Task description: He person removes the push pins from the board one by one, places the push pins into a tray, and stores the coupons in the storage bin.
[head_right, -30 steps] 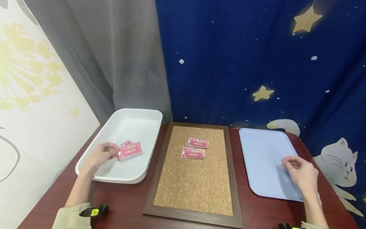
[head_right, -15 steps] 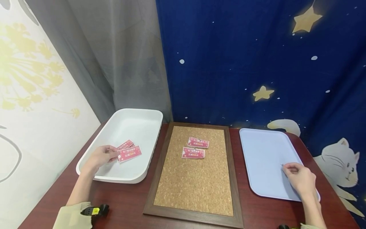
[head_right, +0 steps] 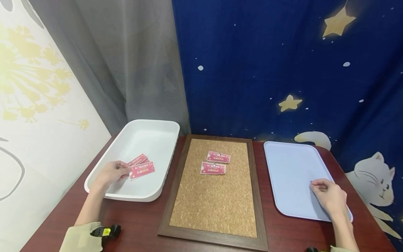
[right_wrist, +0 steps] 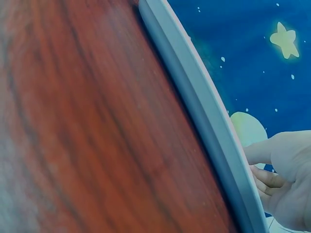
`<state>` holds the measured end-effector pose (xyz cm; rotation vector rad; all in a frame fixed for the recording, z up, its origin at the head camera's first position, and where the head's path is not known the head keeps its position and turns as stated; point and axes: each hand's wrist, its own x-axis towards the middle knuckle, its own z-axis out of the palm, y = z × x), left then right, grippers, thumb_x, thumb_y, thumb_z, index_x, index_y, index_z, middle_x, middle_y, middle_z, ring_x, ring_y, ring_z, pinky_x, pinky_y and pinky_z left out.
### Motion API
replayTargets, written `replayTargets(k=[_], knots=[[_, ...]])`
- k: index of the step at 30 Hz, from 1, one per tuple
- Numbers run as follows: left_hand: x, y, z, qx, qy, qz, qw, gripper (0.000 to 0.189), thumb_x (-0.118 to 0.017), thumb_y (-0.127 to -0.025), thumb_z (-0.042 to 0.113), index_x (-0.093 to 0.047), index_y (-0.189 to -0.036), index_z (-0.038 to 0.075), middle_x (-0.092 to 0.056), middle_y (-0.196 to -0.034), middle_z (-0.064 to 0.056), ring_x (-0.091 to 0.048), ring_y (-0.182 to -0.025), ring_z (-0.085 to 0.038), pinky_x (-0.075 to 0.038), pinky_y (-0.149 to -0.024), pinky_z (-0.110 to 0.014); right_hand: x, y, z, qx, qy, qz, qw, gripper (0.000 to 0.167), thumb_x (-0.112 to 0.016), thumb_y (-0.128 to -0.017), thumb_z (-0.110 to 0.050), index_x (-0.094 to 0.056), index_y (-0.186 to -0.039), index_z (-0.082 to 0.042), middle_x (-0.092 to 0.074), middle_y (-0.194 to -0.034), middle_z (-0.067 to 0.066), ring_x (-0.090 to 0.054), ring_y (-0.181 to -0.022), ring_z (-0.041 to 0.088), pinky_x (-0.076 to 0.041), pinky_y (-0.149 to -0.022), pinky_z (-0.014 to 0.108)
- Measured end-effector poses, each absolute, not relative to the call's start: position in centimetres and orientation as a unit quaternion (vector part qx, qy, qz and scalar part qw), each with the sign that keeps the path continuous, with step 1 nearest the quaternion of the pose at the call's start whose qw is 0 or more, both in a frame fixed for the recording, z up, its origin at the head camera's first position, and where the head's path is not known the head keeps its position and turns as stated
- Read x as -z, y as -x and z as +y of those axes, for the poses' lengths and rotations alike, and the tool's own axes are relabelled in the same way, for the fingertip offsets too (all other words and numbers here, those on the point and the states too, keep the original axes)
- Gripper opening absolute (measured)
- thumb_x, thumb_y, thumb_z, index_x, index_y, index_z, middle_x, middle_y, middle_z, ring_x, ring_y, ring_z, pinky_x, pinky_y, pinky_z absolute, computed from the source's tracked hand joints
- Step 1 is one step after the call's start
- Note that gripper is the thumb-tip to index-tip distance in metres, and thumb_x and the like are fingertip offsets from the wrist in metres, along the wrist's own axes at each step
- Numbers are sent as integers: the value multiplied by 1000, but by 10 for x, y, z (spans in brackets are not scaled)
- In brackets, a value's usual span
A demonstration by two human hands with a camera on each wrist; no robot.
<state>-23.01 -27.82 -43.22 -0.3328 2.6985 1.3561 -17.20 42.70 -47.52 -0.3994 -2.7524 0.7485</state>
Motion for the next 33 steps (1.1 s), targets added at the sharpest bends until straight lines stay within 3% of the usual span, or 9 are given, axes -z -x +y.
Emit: replayTargets(k=[8, 15, 26, 33], knots=[[433, 229, -279, -447, 106, 888, 36, 26, -65, -96, 8, -60, -110, -13, -62, -80, -12, -59, -69, -17, -44, -58, -25, 472, 168, 424, -267, 148, -943, 130, 26, -71, -93, -16, -69, -105, 7, -73, -87, 20, -53, -67, -1, -36, -70, 39], [432, 229, -281, -447, 101, 888, 23, 26, -63, -98, 9, -60, -112, -12, -64, -86, -15, -58, -72, -18, -44, -57, -25, 471, 166, 424, -273, 162, -939, 131, 33, -70, -92, -17, -64, -112, 10, -72, -90, 23, -42, -61, -17, -37, -60, 24], [424, 229, -275, -436, 91, 895, -3, 27, -61, -99, 13, -61, -114, -10, -65, -94, -18, -62, -87, -31, -47, -63, -29, 465, 165, 417, -279, 135, -935, 172, 33, -69, -93, -18, -64, -113, 8, -71, -91, 23, -37, -64, -26, -31, -70, 28], [418, 229, -271, -424, 91, 901, -20, 27, -61, -99, 15, -63, -114, -7, -62, -101, -19, -58, -86, -27, -46, -66, -31, 458, 166, 408, -291, 127, -930, 186, 32, -70, -93, -18, -64, -113, 7, -70, -92, 24, -41, -64, -24, -34, -64, 18]])
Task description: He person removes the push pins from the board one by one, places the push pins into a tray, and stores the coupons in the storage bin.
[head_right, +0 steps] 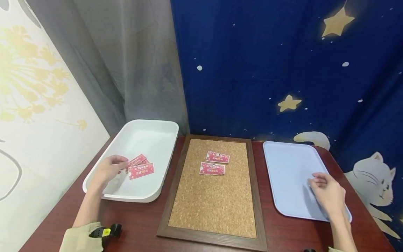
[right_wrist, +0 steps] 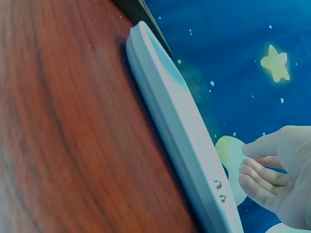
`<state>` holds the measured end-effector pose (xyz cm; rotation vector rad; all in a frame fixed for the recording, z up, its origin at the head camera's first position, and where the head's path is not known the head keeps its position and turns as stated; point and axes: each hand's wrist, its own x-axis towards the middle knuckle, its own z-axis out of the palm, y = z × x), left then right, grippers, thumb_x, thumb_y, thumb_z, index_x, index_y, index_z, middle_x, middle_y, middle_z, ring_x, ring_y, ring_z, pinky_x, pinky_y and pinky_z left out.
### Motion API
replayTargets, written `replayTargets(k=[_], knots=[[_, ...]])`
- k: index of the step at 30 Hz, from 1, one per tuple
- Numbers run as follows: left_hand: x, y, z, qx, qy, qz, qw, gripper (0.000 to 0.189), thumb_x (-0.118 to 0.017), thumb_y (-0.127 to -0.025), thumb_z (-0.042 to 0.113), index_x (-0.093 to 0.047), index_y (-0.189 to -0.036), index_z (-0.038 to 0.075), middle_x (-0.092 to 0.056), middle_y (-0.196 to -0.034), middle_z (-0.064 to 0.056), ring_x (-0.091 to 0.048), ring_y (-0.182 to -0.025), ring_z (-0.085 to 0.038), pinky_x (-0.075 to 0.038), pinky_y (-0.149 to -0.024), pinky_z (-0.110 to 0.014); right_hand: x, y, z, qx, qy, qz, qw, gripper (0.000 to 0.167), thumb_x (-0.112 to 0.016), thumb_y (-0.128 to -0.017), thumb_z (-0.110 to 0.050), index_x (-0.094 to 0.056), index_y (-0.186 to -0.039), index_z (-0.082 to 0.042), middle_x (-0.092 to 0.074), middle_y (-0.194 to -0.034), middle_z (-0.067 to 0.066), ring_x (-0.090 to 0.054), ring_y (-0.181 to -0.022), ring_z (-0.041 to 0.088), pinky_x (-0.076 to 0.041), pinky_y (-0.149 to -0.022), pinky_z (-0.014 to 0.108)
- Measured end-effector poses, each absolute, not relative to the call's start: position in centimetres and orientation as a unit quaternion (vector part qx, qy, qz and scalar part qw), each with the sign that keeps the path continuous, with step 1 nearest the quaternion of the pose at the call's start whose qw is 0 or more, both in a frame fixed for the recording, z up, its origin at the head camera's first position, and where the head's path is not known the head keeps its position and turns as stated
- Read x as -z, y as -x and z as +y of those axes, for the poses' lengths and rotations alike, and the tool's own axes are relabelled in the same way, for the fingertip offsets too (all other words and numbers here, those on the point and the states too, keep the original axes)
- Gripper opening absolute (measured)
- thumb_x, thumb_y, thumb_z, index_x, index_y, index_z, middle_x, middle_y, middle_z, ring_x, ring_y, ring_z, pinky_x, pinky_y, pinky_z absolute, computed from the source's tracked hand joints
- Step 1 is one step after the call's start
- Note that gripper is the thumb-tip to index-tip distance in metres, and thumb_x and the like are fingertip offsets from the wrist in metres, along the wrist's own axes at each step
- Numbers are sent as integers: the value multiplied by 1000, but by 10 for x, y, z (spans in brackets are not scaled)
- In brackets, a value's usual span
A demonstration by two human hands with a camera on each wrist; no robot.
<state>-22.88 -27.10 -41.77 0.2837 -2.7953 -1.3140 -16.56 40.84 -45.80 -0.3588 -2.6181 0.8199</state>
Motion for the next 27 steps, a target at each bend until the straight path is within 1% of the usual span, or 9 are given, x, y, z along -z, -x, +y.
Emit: replayTargets(k=[3, 6, 10, 14, 17, 21, 27], knots=[[413, 228, -266, 424, -89, -901, 21, 28, -61, -99, 16, -63, -116, -6, -62, -104, -19, -56, -88, -27, -45, -68, -31, 455, 167, 404, -295, 122, -927, 194, 31, -70, -93, -16, -65, -112, 8, -70, -90, 23, -42, -63, -23, -36, -59, 10], [408, 228, -260, 430, -87, -898, 23, 28, -61, -99, 17, -63, -117, -5, -61, -106, -19, -55, -88, -26, -46, -68, -31, 451, 169, 399, -299, 113, -925, 204, 29, -71, -92, -14, -65, -110, 8, -70, -87, 20, -43, -63, -22, -38, -57, 6], [401, 228, -252, 439, -80, -894, 31, 27, -61, -100, 17, -63, -117, -4, -61, -107, -19, -56, -87, -26, -46, -68, -29, 447, 170, 393, -307, 94, -922, 216, 26, -72, -91, -13, -67, -107, 7, -70, -84, 18, -45, -63, -21, -38, -57, 5], [395, 227, -242, 444, -66, -893, 39, 26, -60, -100, 16, -64, -118, -3, -62, -109, -20, -56, -88, -27, -49, -67, -29, 443, 171, 385, -309, 81, -923, 214, 27, -72, -92, -15, -68, -108, 6, -70, -89, 19, -47, -65, -20, -39, -59, 4], [392, 226, -233, 451, -55, -890, 38, 25, -61, -100, 15, -64, -118, -2, -62, -110, -20, -55, -90, -27, -49, -72, -30, 440, 172, 379, -311, 74, -924, 209, 28, -72, -93, -17, -68, -109, 5, -70, -93, 21, -47, -66, -20, -39, -60, 3], [390, 226, -220, 456, -39, -888, 31, 24, -61, -100, 15, -65, -118, 0, -63, -108, -18, -55, -92, -26, -46, -78, -33, 438, 176, 370, -315, 52, -923, 216, 26, -73, -92, -15, -68, -107, 6, -70, -93, 23, -48, -67, -19, -39, -61, 2], [391, 227, -203, 458, -12, -888, 25, 21, -61, -100, 15, -66, -115, 2, -65, -105, -14, -57, -91, -25, -47, -79, -33, 432, 181, 354, -319, 23, -920, 227, 25, -73, -91, -15, -69, -106, 5, -71, -92, 20, -49, -69, -19, -40, -63, 3]])
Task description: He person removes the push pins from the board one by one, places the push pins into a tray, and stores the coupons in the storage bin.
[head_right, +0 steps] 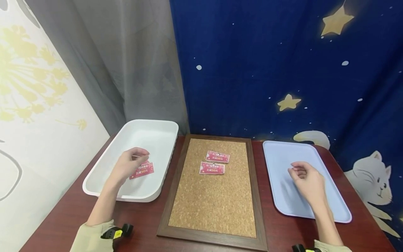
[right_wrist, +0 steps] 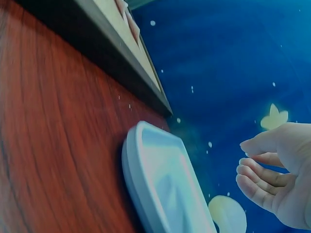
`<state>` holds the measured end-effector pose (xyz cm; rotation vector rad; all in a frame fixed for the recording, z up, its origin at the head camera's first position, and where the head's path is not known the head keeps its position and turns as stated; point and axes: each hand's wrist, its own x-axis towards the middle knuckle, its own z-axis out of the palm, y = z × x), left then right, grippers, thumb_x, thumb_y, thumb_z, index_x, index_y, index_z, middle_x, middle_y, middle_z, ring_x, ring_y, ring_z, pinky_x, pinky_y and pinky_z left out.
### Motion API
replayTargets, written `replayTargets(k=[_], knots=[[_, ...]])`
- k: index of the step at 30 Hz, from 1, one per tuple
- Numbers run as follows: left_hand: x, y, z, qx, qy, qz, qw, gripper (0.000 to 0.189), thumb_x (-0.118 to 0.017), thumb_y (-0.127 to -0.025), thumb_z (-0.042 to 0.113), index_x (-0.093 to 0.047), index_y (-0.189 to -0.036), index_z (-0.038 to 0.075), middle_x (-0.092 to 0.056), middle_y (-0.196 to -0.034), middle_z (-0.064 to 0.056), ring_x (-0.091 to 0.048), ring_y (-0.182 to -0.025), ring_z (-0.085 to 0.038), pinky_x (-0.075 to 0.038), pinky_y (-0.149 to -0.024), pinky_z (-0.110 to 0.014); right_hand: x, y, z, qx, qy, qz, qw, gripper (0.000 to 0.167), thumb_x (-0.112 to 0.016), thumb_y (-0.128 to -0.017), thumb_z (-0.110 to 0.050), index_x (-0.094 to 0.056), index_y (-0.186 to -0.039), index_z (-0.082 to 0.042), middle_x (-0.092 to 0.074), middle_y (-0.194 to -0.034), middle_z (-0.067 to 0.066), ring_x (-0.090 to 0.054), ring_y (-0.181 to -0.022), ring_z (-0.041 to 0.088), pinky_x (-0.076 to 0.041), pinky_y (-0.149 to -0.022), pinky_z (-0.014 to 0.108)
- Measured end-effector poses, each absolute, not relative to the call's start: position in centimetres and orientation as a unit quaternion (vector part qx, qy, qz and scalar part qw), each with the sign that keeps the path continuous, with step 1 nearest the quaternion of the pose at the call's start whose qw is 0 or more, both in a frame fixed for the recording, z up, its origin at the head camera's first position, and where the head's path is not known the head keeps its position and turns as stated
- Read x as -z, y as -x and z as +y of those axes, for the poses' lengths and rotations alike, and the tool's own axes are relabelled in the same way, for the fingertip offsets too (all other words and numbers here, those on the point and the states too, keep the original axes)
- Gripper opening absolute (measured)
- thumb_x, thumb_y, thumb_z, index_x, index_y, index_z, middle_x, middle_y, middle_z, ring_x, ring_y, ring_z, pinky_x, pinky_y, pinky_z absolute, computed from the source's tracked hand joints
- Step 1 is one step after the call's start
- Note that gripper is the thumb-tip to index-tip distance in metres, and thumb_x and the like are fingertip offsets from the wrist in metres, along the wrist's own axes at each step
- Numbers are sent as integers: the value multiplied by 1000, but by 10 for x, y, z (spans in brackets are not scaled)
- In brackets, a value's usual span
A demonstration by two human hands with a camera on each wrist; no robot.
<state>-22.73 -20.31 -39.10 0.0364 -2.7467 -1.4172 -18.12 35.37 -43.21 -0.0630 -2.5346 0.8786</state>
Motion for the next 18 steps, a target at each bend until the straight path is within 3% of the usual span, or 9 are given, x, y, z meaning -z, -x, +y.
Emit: replayTargets(k=[11, 18], knots=[[391, 232, -167, 475, 35, -879, 28, 13, -64, -97, 11, -69, -107, 3, -67, -100, -11, -62, -88, -25, -48, -70, -31, 428, 194, 322, -343, -25, -908, 240, 22, -75, -89, -9, -70, -104, 5, -71, -89, 18, -53, -71, -14, -42, -64, 4], [391, 233, -144, 492, 56, -869, 26, 11, -65, -96, 9, -69, -104, 3, -68, -101, -10, -63, -90, -23, -48, -75, -32, 427, 200, 302, -353, -43, -907, 224, 21, -74, -91, -10, -69, -105, 4, -71, -90, 16, -55, -73, -9, -43, -65, 6]])
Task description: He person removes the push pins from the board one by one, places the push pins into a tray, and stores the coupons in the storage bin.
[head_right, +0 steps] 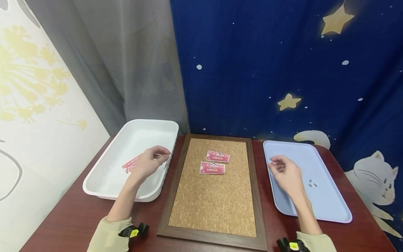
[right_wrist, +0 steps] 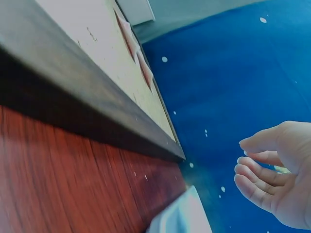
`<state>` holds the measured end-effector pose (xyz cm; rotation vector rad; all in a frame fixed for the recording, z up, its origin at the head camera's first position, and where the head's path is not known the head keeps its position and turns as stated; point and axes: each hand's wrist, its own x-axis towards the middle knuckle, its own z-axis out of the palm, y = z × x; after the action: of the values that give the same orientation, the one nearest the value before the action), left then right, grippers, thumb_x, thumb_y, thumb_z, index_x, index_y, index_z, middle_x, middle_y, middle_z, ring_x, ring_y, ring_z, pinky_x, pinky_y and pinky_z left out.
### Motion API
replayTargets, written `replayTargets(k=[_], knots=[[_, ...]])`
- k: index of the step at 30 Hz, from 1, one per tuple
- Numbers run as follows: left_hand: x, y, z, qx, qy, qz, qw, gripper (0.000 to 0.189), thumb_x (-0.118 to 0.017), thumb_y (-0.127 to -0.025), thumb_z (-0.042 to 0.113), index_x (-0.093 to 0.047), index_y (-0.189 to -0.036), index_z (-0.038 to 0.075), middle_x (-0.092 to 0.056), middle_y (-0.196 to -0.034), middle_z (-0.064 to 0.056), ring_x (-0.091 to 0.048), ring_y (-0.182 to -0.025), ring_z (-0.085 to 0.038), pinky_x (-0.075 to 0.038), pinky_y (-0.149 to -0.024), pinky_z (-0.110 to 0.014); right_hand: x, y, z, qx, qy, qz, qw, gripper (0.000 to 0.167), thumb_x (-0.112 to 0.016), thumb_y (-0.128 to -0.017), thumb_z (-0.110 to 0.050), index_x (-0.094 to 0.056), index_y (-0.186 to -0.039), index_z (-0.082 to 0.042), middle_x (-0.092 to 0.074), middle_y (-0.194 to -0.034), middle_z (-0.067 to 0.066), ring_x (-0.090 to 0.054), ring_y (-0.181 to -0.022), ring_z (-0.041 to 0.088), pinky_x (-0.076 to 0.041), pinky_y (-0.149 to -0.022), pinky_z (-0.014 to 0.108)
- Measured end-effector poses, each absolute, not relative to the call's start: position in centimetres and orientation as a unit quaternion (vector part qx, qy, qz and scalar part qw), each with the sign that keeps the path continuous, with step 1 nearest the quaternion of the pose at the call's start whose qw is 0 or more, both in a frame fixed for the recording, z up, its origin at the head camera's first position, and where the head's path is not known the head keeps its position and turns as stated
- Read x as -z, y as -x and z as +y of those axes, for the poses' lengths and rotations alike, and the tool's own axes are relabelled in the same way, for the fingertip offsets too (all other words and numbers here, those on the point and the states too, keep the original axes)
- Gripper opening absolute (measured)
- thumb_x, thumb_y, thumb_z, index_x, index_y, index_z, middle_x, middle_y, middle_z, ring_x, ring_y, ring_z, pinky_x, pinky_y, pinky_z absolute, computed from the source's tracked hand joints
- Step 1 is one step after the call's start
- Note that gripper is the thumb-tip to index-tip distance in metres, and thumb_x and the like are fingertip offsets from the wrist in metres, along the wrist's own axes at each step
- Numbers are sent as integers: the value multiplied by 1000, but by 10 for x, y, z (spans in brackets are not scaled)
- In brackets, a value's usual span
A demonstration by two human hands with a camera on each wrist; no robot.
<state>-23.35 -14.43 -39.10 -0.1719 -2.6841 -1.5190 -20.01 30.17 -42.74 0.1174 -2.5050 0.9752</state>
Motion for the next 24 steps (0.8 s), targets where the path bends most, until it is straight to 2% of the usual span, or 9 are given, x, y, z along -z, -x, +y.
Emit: replayTargets(k=[7, 12, 17, 24], knots=[[392, 235, -123, 514, 70, -855, 14, 9, -65, -96, 9, -69, -103, 5, -68, -98, -8, -61, -86, -20, -47, -71, -31, 427, 207, 283, -370, -62, -903, 211, 20, -74, -91, -10, -69, -105, 3, -71, -91, 13, -58, -76, -4, -45, -67, 7], [393, 236, -108, 525, 81, -847, 10, 8, -65, -96, 5, -68, -102, 3, -67, -93, -8, -61, -80, -18, -47, -69, -30, 427, 213, 270, -380, -78, -899, 204, 18, -74, -91, -10, -70, -104, 2, -71, -89, 11, -61, -75, 2, -45, -67, 8], [396, 239, -93, 534, 94, -841, 2, 8, -64, -95, 2, -68, -103, 1, -68, -92, -9, -63, -80, -20, -48, -69, -29, 427, 217, 257, -391, -90, -896, 190, 16, -74, -91, -8, -70, -104, 1, -70, -89, 9, -63, -76, 8, -46, -67, 10], [405, 247, -74, 519, 105, -848, -15, 9, -66, -93, 3, -67, -101, -1, -66, -88, -7, -59, -74, -13, -47, -67, -27, 429, 225, 236, -401, -111, -894, 168, 15, -72, -89, -1, -69, -102, 2, -68, -87, 8, -62, -75, 10, -48, -66, 13]])
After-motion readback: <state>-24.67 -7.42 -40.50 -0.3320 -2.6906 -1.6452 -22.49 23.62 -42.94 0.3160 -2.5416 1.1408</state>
